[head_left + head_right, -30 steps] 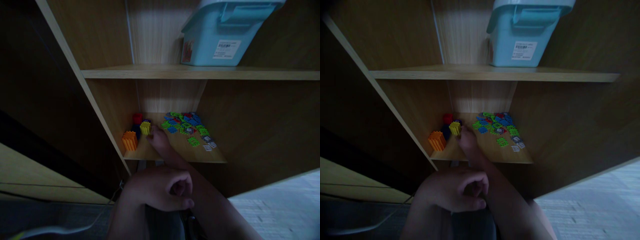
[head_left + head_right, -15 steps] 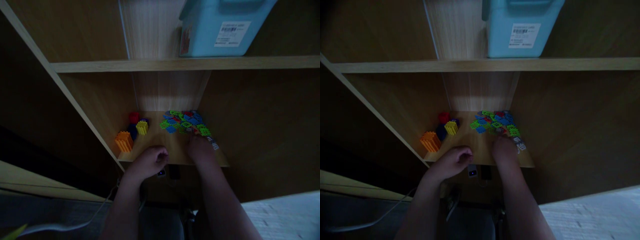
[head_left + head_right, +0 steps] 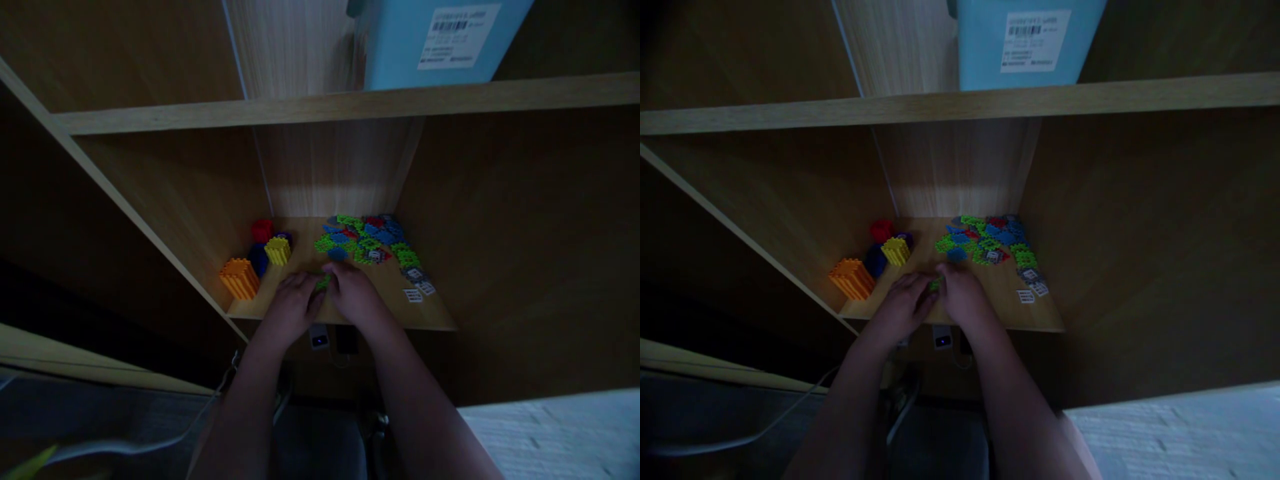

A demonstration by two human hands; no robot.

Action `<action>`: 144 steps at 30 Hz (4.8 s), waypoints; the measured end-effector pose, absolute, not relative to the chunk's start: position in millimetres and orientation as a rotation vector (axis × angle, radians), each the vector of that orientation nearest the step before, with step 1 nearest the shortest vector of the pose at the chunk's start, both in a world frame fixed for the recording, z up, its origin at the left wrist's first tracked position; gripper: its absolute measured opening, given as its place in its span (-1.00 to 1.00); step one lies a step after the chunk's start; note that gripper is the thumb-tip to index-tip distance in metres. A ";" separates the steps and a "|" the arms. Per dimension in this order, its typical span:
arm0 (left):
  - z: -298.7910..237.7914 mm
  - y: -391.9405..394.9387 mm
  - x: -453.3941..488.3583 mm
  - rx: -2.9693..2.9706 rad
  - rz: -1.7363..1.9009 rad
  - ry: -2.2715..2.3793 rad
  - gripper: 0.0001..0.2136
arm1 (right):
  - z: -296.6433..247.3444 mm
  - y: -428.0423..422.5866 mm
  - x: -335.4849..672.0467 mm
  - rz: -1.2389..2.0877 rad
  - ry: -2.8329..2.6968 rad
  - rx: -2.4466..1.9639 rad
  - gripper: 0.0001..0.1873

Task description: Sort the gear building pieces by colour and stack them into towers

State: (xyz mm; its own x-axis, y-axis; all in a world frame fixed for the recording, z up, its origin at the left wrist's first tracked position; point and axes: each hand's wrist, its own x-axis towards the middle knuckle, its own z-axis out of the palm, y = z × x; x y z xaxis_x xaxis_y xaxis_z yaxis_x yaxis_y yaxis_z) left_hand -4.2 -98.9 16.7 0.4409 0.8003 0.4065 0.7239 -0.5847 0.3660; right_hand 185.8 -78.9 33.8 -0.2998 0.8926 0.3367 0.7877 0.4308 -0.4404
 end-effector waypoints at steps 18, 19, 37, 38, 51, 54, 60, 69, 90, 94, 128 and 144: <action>13.1 -90.9 -19.4 2.420 0.956 1.375 -0.89 | 11.3 -68.9 191.5 -0.058 -2.074 -1.753 -0.53; 13.3 -91.0 -19.0 2.418 0.970 1.382 -0.92 | 11.6 -68.5 190.1 -0.062 -2.058 -1.764 -0.54; 19.3 -93.5 -35.2 2.378 0.905 1.438 -0.85 | 8.5 -50.6 173.1 0.204 -2.299 -1.600 -0.32; 18.4 -93.1 -35.6 2.384 0.893 1.439 -0.85 | 9.2 -50.8 172.8 0.203 -2.300 -1.608 -0.32; 18.3 -92.9 -34.9 2.376 0.906 1.416 -0.88 | 8.9 -53.3 174.8 0.014 -2.255 -1.541 -0.39; 19.9 -92.8 -35.2 2.384 0.943 1.387 -0.89 | 7.0 -53.0 175.9 -0.022 -2.214 -1.564 -0.41; 20.0 -90.8 -37.4 2.360 0.964 1.356 -0.89 | 10.8 -53.3 179.9 -0.012 -2.274 -1.521 -0.59; 14.7 -87.9 -37.9 2.383 0.948 1.406 -0.93 | 16.4 -72.2 193.5 -0.012 -2.191 -1.553 -0.77; 13.8 -87.5 -35.8 2.342 0.983 1.427 -0.86 | 17.2 -75.4 192.8 0.073 -2.122 -1.648 -0.71; 11.4 -85.8 -37.9 2.306 1.002 1.461 -0.72 | 17.2 -71.6 196.5 0.101 -2.136 -1.570 -0.78; 29.2 -93.5 -44.1 2.122 0.872 1.448 -0.73 | 13.3 -64.5 217.0 0.163 -2.083 -1.133 -0.87; 24.7 -89.6 -45.9 2.050 0.950 1.410 -0.83 | 6.8 -66.3 197.9 0.229 -2.209 -1.035 -0.80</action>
State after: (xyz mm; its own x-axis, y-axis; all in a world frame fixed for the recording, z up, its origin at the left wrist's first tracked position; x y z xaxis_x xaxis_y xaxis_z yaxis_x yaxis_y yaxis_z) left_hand -45.9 -89.6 24.7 0.2307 0.9334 0.2750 0.6050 -0.3589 0.7108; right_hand 197.9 -66.3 6.8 -0.4545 0.7336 0.5052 0.6147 0.6688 -0.4183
